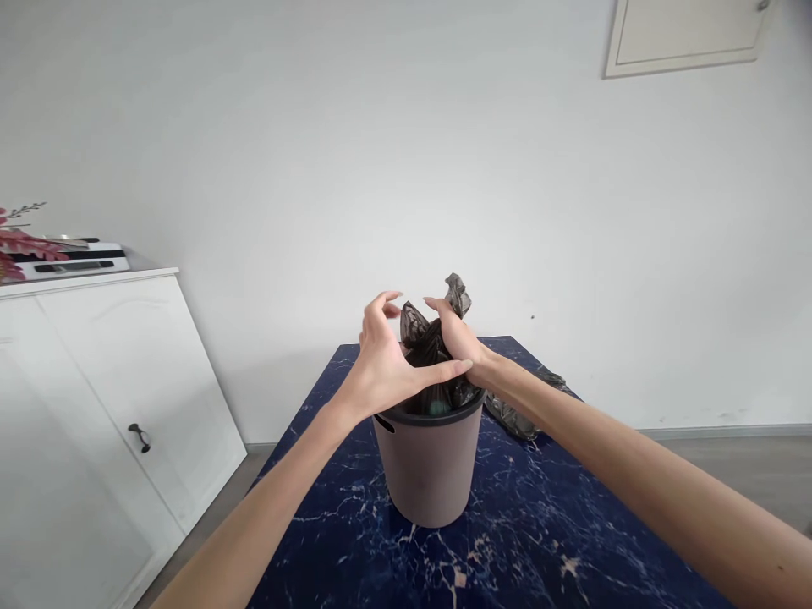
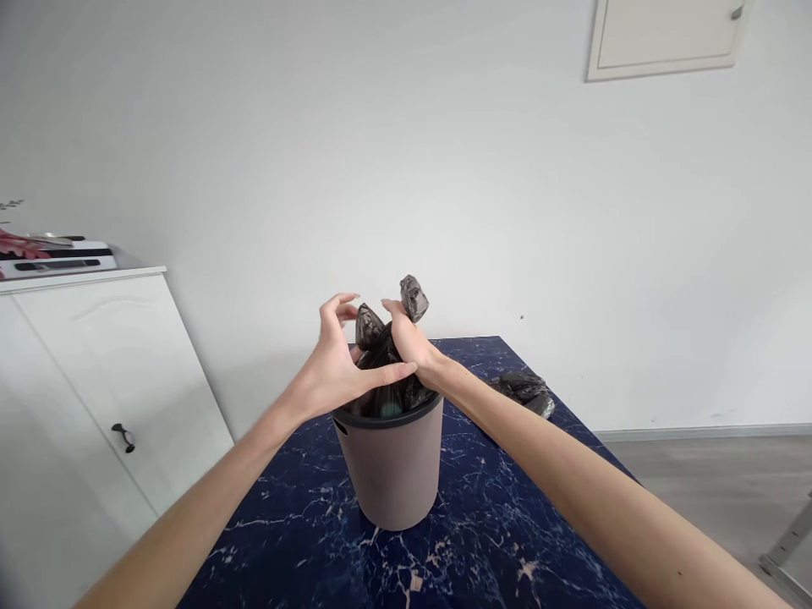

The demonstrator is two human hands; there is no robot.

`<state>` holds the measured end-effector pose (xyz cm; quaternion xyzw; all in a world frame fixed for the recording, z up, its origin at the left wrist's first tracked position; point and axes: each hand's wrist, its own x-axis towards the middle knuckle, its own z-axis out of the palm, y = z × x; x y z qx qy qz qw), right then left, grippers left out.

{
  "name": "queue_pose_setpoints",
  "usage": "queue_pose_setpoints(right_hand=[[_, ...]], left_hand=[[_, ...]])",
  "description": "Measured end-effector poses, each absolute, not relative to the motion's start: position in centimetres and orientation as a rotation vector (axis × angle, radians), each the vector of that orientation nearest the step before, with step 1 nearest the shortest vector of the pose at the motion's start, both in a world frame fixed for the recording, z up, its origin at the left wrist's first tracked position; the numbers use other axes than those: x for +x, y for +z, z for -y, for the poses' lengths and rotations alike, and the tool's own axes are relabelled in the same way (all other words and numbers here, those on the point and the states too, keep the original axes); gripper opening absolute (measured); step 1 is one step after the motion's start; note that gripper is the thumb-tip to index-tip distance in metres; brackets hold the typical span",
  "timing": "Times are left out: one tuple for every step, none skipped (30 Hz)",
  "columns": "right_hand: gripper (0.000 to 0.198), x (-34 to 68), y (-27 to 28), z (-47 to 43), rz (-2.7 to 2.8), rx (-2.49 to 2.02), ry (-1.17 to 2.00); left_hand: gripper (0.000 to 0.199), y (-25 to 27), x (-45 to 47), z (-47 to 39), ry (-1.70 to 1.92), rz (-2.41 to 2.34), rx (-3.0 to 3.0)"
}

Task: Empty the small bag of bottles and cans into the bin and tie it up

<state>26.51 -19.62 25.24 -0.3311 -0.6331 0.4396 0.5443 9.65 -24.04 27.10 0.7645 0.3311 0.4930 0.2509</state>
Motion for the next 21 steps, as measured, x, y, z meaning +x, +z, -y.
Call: queue_pose_setpoints(right_hand=[[0.06, 26.5, 25.4, 19.8, 1.457, -0.833, 1.075], [0.056, 26.5, 25.6, 20.1, 1.418, -0.872, 1.105], [0.051, 26.6, 25.8, 20.4, 1.39, -0.895, 1.128], [0.046, 26.6, 26.0, 20.7, 1.379, -0.902, 1.144], [0.041, 26.7, 26.2, 21.0, 1.379, -0.902, 1.155], [0.037, 26.9, 26.4, 21.3, 1.387, -0.902, 1.166], [0.035, 27.1, 26.5, 21.6, 1.399, -0.907, 1.176], [0.035, 27.3, 26.6, 21.8, 1.418, -0.912, 1.18], [0.036, 27.6, 26.6, 21.9, 1.437, -0.919, 1.171], [0.037, 27.9, 26.6, 22.0, 1.453, -0.927, 1.149], [0.037, 28.3, 26.7, 22.1, 1.468, -0.927, 1.122], [0.037, 28.7, 26.7, 22.1, 1.487, -0.919, 1.1], [0.039, 29.0, 26.7, 22.2, 1.515, -0.906, 1.09], [0.041, 29.4, 26.7, 22.2, 1.554, -0.892, 1.091], [0.043, 29.7, 26.8, 22.3, 1.603, -0.876, 1.1], [0.046, 30.0, 26.8, 22.5, 1.654, -0.859, 1.115], [0.047, 30.3, 26.9, 22.6, 1.698, -0.846, 1.125], [0.048, 30.4, 27.0, 22.7, 1.724, -0.838, 1.126], [0.049, 30.6, 27.1, 22.8, 1.737, -0.831, 1.124], [0.049, 30.7, 27.1, 22.9, 1.737, -0.825, 1.116], [0.048, 30.7, 27.1, 23.0, 1.73, -0.82, 1.103]], left_hand=[[0.118, 26.7, 9.6, 24.0, 1.247, -0.924, 2.024], [0.116, 26.4, 9.6, 23.9, 1.148, -0.925, 1.993], [0.112, 26.2, 9.7, 23.8, 1.07, -0.916, 1.977], [0.106, 26.1, 9.7, 23.7, 1.025, -0.907, 1.969], [0.098, 26.1, 9.8, 23.6, 1.012, -0.909, 1.968], [0.092, 26.0, 9.9, 23.5, 1.021, -0.93, 1.97], [0.086, 26.0, 9.9, 23.3, 1.036, -0.969, 1.971], [0.081, 26.0, 9.9, 23.2, 1.046, -1.012, 1.974], [0.073, 26.0, 10.0, 23.0, 1.049, -1.052, 1.986], [0.062, 26.0, 9.9, 22.8, 1.044, -1.084, 2.007], [0.048, 26.0, 9.9, 22.7, 1.031, -1.102, 2.031], [0.033, 26.1, 9.9, 22.5, 1.011, -1.1, 2.055], [0.02, 26.1, 9.8, 22.3, 0.986, -1.074, 2.075], [0.011, 26.1, 9.8, 22.2, 0.959, -1.034, 2.089], [0.008, 26.1, 9.7, 22.0, 0.936, -0.988, 2.093], [0.008, 26.1, 9.7, 21.9, 0.919, -0.941, 2.089], [0.007, 26.2, 9.7, 21.8, 0.908, -0.901, 2.083], [0.006, 26.2, 9.6, 21.7, 0.899, -0.872, 2.08], [0.005, 26.3, 9.6, 21.7, 0.887, -0.849, 2.073], [0.004, 26.5, 9.6, 21.7, 0.865, -0.823, 2.059], [0.002, 26.7, 9.6, 21.7, 0.836, -0.796, 2.036]])
